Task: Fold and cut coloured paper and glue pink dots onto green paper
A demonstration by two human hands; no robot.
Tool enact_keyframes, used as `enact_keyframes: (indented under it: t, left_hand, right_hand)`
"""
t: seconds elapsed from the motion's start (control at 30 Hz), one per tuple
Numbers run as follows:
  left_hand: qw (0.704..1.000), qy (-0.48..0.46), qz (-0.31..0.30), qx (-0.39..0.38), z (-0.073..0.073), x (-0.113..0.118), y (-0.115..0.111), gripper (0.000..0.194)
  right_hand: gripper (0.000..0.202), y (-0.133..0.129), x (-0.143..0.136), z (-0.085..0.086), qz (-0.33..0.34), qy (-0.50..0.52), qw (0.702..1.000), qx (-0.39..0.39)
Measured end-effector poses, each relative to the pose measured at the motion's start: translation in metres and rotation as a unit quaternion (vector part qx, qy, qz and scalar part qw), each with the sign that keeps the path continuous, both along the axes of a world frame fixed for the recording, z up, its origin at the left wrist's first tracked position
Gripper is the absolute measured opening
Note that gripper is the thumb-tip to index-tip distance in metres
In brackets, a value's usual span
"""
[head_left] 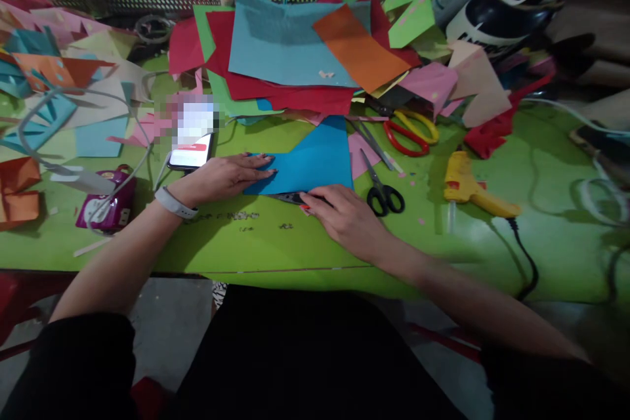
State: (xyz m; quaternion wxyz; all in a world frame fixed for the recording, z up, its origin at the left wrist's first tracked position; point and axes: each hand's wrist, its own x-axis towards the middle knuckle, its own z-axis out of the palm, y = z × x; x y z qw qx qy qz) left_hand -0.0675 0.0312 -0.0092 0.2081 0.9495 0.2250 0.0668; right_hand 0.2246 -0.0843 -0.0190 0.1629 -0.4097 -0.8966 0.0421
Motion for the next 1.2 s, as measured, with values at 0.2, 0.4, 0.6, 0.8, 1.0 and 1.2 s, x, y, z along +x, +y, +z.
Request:
enact_keyframes:
  t: [0.2, 0.4, 0.6, 0.8, 1.0, 1.2]
  left_hand:
    - [1.000, -0.003, 0.006, -0.002, 0.000, 0.000, -0.001, 0.042]
    - [1.000, 0.006, 0.005, 0.004, 0.002, 0.001, -0.002, 0.041]
    - [1.000, 0.010, -0.001, 0.006, 0.003, 0.001, -0.003, 0.042]
    - [1.000, 0.006, 0.016, 0.010, 0.002, 0.001, -0.003, 0.041]
    - [1.000, 0.010, 0.012, 0.014, 0.001, 0.002, -0.003, 0.041]
    - [1.000, -0.008, 0.011, 0.004, 0.001, -0.001, -0.003, 0.042]
  right_hand:
    - [0.037, 0.002, -0.003, -0.003, 0.004, -0.003, 1.000, 0.000]
    - [0.034, 0.003, -0.008, 0.000, 0.005, -0.022, 0.999, 0.025]
    - [0.033, 0.003, -0.012, 0.001, 0.019, -0.033, 0.998, 0.049]
    - [0.033, 0.006, -0.014, -0.003, 0.025, -0.026, 0.998, 0.054]
    - [0.035, 0.010, -0.015, -0.003, 0.029, -0.011, 0.999, 0.037]
    - [0.033, -0.001, -0.015, 0.003, 0.120, 0.016, 0.992, 0.025]
